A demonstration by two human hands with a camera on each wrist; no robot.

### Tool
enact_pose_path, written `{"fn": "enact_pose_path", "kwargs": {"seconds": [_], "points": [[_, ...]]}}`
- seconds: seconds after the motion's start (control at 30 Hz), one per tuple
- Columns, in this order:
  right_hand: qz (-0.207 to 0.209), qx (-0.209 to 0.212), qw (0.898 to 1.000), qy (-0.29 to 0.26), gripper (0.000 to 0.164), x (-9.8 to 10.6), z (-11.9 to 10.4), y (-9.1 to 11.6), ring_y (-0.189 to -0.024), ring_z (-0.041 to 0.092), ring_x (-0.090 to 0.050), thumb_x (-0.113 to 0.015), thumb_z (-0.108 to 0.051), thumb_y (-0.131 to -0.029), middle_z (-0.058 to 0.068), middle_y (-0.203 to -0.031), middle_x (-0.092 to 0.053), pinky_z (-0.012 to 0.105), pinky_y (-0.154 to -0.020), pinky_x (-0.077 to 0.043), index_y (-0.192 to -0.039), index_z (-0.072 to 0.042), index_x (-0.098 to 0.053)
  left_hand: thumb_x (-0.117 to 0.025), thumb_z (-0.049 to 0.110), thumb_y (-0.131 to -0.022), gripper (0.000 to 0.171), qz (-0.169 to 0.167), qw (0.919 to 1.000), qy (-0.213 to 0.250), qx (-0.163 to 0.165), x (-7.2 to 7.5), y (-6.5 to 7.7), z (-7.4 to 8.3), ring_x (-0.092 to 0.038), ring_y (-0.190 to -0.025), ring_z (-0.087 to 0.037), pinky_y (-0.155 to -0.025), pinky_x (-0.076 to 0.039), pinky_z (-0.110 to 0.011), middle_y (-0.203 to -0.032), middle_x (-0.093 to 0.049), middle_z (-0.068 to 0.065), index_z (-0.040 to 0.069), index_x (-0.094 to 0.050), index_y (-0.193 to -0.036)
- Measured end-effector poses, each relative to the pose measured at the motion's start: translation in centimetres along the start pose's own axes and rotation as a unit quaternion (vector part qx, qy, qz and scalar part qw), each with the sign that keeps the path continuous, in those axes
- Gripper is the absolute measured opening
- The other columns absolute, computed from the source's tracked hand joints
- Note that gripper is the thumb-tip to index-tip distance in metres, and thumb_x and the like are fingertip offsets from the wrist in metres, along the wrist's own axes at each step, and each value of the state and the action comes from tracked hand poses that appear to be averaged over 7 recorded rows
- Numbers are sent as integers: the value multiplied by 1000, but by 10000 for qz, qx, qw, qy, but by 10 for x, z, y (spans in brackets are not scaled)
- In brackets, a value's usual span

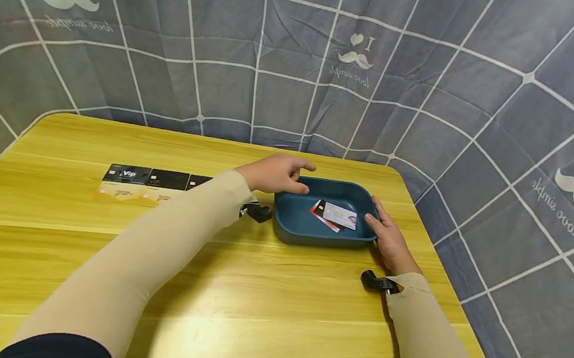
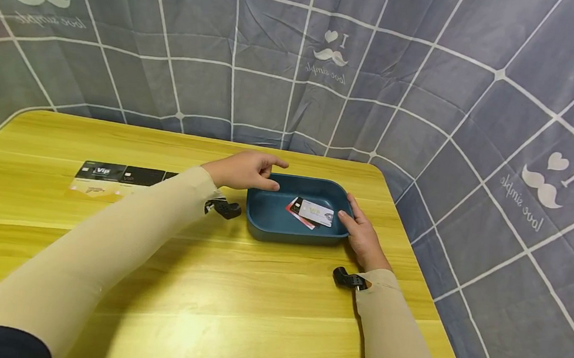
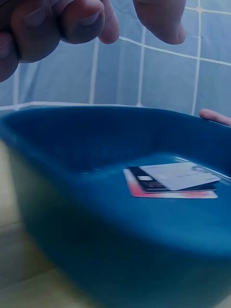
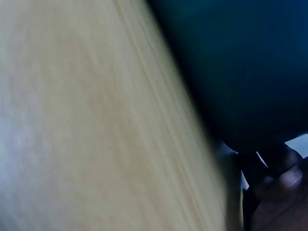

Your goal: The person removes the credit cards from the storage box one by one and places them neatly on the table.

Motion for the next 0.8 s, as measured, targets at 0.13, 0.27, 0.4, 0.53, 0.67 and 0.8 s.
{"fn": "enact_pose_path", "kwargs": {"seconds": [0.13,0.27,0.4,0.53,0.67,0.8], "points": [[-7,-32,10000,19,68,2,2,-1,-165,28,8,-49,-26,-113,0,-179,1,54,-132,-1,-171,-28,-12,-72,31,-101,62,-112,9999,53,-10,-14,-18,8,-42,-59,-16,-67,-41,-31,-67,-45,2,14,-52,-156],[2,-63,9999,102,68,3,3,-1,-165,28,7,-49,-27,-113,-1,-179,0,54,-132,-1,-171,-29,-12,-73,33,-100,63,-199,9998,-32,22,-26,-34,14,-41,-60,-15,-65,-38,-30,-69,-46,2,13,-52,-156],[12,-18,9999,164,68,5,3,-1,-165,28,6,-49,-28,-113,-1,-179,-2,53,-132,-2,-171,-29,-12,-73,33,-100,64,-262,9996,-90,64,-34,-49,17,-40,-61,-14,-66,-37,-29,-69,-45,2,11,-52,-156],[-31,50,10000,38,69,5,3,-2,-166,26,3,-50,-29,-113,-1,-179,-2,50,-133,-6,-171,-28,-12,-74,30,-99,64,-382,9991,-76,143,-41,-60,18,-40,-60,-13,-64,-37,-28,-69,-45,3,8,-52,-156],[-76,60,9999,-80,68,6,3,-2,-166,25,1,-48,-29,-113,-1,-179,-2,48,-133,-8,-171,-28,-12,-75,28,-99,65,-595,9976,-149,317,-50,-69,16,-48,-63,-15,-67,-42,-29,-73,-54,0,8,-51,-156],[-72,23,10000,-15,68,7,2,-2,-166,27,2,-48,-27,-113,-1,-179,-1,51,-133,-7,-171,-29,-12,-74,28,-99,67,-867,9946,-224,534,-59,-77,14,-63,-82,-22,-84,-51,-34,-98,-68,-6,8,-49,-158]]}}
Point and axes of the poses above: each hand's wrist, its own y-axis away from the middle knuckle, its own x-axis out of the back of the hand, z = x × y, the point moved 1 cm from there along -y, towards the middle knuckle
